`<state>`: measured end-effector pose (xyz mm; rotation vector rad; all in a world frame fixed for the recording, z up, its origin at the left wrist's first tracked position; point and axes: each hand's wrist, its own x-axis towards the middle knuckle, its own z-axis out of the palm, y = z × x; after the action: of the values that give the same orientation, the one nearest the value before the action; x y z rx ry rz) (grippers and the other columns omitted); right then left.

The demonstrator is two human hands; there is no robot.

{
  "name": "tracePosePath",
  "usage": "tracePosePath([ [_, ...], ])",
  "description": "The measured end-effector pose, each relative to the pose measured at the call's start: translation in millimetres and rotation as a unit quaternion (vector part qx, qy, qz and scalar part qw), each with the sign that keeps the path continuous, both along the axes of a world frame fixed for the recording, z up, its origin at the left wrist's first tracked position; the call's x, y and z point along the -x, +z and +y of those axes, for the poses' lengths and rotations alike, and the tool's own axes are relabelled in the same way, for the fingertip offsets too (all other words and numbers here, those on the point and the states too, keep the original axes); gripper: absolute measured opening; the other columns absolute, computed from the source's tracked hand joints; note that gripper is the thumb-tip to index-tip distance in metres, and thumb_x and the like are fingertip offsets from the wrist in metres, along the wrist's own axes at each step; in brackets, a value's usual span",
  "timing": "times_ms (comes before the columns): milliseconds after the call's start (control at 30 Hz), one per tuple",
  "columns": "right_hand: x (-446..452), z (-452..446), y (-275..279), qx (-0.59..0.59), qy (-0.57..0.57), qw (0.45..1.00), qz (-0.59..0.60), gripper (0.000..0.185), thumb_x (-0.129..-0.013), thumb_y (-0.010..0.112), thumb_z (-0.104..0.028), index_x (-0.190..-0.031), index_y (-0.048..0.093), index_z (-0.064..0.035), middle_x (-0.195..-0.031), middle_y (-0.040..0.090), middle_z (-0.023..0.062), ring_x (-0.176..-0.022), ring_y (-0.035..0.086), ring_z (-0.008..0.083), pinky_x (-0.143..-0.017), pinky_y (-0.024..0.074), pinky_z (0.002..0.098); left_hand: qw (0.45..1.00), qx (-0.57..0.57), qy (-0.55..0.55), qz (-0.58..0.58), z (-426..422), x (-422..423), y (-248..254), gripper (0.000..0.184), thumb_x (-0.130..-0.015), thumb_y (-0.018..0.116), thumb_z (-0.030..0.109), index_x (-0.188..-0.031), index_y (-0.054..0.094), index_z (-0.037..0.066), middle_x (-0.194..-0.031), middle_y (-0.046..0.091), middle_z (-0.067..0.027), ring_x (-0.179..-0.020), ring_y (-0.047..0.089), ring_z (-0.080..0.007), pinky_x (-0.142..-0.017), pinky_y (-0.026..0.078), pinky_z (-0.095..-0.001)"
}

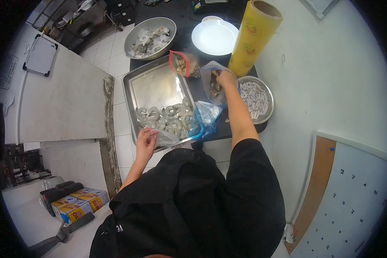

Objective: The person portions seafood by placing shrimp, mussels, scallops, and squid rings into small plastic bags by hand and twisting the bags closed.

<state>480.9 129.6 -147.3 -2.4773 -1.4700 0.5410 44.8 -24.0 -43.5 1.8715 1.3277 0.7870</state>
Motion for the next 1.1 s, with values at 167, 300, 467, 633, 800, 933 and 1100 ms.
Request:
tracePosePath([
  [167,29,-15,-3,0.042,0.030,0.997,-0.065,0.025,-0.073,0.066,-0.021,-0.089,0.069,-0.0023,-0.098,0.066,0.0203,-0.095,0.064,0.0337,-0.082,0.0504,0.0417,1.000,0.007,-0.005,0.019,0,-6,7,0.027,-0.079,0.063,0.003,-0.105,0.066,0.007,-0.107,0.053,-0.0087,-0.062,0.049,-0.0136,-0.057,0.043,-0.0268],
  [300,40,-11,-22,0.051,0.040,0.990,-0.121,0.023,-0.083,0.052,-0.016,-0.091,0.071,-0.0059,-0.096,0.068,0.0159,-0.092,0.067,0.0290,-0.078,0.0519,0.0435,0.999,0.012,-0.018,0.029,-5,-5,5,0.030,-0.081,0.063,0.004,-0.110,0.064,0.009,-0.106,0.052,-0.0059,-0.066,0.047,-0.0118,-0.060,0.042,-0.0246],
  [467,33,-16,-1,0.020,0.000,0.998,-0.052,0.027,-0.075,0.060,-0.020,-0.090,0.068,0.0005,-0.095,0.066,0.0239,-0.090,0.064,0.0364,-0.080,0.0508,0.0427,1.000,0.020,-0.002,0.022,-7,1,2,0.028,-0.080,0.063,0.005,-0.108,0.065,0.007,-0.107,0.053,-0.0078,-0.063,0.047,-0.0126,-0.058,0.043,-0.0256],
  [633,22,-36,48,0.005,0.018,1.000,-0.021,0.039,-0.072,0.064,-0.028,-0.096,0.066,0.0035,-0.094,0.065,0.0259,-0.089,0.063,0.0380,-0.078,0.0497,0.0411,1.000,0.007,-0.006,0.015,-6,3,-1,0.026,-0.080,0.063,0.005,-0.106,0.066,0.007,-0.107,0.054,-0.0101,-0.061,0.049,-0.0143,-0.058,0.044,-0.0272],
  [800,-3,-40,9,0.038,0.011,0.982,0.183,0.032,-0.083,0.060,-0.021,-0.104,0.060,0.0030,-0.093,0.067,0.0123,-0.077,0.067,0.0212,-0.063,0.0489,0.0340,0.999,-0.004,-0.036,0.007,-2,-5,2,0.028,-0.080,0.063,0.003,-0.106,0.066,0.010,-0.106,0.053,-0.0073,-0.064,0.047,-0.0112,-0.059,0.042,-0.0243],
  [933,25,-71,43,-0.064,-0.123,0.897,0.420,0.031,-0.083,0.060,-0.025,-0.103,0.061,-0.0012,-0.093,0.065,0.0186,-0.088,0.063,0.0321,-0.082,0.0470,0.0391,0.999,0.000,-0.035,0.005,-1,-9,7,0.028,-0.079,0.063,0.003,-0.107,0.065,0.010,-0.106,0.054,-0.0074,-0.065,0.048,-0.0115,-0.059,0.043,-0.0248],
  [1100,30,-80,27,-0.165,0.065,0.984,0.019,0.029,-0.083,0.062,-0.020,-0.100,0.057,0.0021,-0.092,0.065,0.0211,-0.082,0.065,0.0341,-0.070,0.0497,0.0395,0.998,-0.024,-0.064,0.002,0,-12,5,0.029,-0.079,0.064,0.003,-0.106,0.065,0.010,-0.108,0.053,-0.0075,-0.067,0.049,-0.0116,-0.060,0.043,-0.0250],
])
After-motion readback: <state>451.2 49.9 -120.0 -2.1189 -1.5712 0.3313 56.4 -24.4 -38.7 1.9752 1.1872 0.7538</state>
